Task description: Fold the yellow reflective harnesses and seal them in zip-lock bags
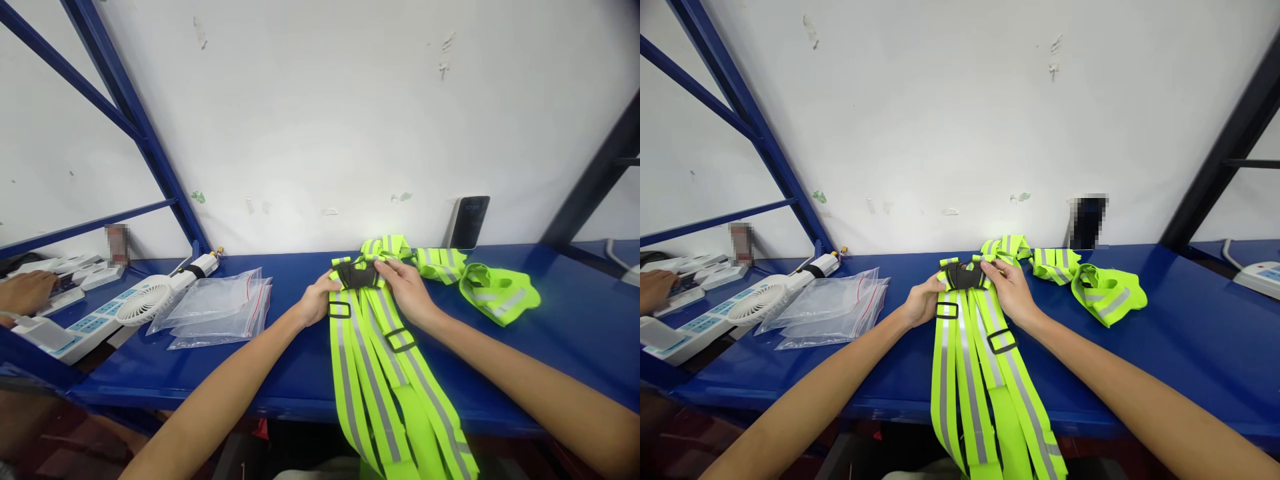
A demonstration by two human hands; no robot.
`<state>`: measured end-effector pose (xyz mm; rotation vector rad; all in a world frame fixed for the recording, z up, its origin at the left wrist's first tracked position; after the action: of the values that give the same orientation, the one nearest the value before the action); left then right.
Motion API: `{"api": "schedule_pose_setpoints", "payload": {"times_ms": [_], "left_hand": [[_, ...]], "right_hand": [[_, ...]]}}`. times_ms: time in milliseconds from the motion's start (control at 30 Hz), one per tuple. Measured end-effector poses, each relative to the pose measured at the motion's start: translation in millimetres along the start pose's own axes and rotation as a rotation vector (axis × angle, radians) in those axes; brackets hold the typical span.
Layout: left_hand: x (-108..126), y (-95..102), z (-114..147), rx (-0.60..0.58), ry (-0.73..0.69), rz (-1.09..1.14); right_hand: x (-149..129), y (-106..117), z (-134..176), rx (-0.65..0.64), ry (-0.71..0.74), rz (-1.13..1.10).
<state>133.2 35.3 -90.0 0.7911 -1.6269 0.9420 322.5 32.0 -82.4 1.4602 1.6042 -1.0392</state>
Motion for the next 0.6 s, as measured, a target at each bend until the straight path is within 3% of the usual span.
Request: {"api": "schedule_pose_setpoints", "payload": {"times_ms": [67, 200, 400, 600], "left_hand": [[-2.2, 0.9, -0.4, -0.018, 0.031, -0.031], [-11.7, 5.7, -4.9, 0.073, 0.072, -0.173], [-8.2, 10.0, -6.2, 0.139, -0.096, -0.390], [-9.4, 8.1, -6.6, 0.174, -0.135, -0.440]], "right_hand": [[1.0, -0.1, -0.2, 0.026, -0.018, -0.056], [-1.8, -0.5, -1.6, 0.008, -0.061, -0.112], [-7.1, 2.8, -3.9, -0.099, -0.214, -0.194], [0.7, -2.9, -0.2, -0.157, -0.289, -0.268]]}}
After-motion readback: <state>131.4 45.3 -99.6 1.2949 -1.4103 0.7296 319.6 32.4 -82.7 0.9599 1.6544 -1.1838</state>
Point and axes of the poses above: each hand's wrist, its own z-axis away from the middle knuckle, its own y-axis out of the back of the hand, x = y × z, the point moved 1 cm from there along -z, towards the middle knuckle, and after that the axes turned 13 degrees about -z, right-handed, at the moved point
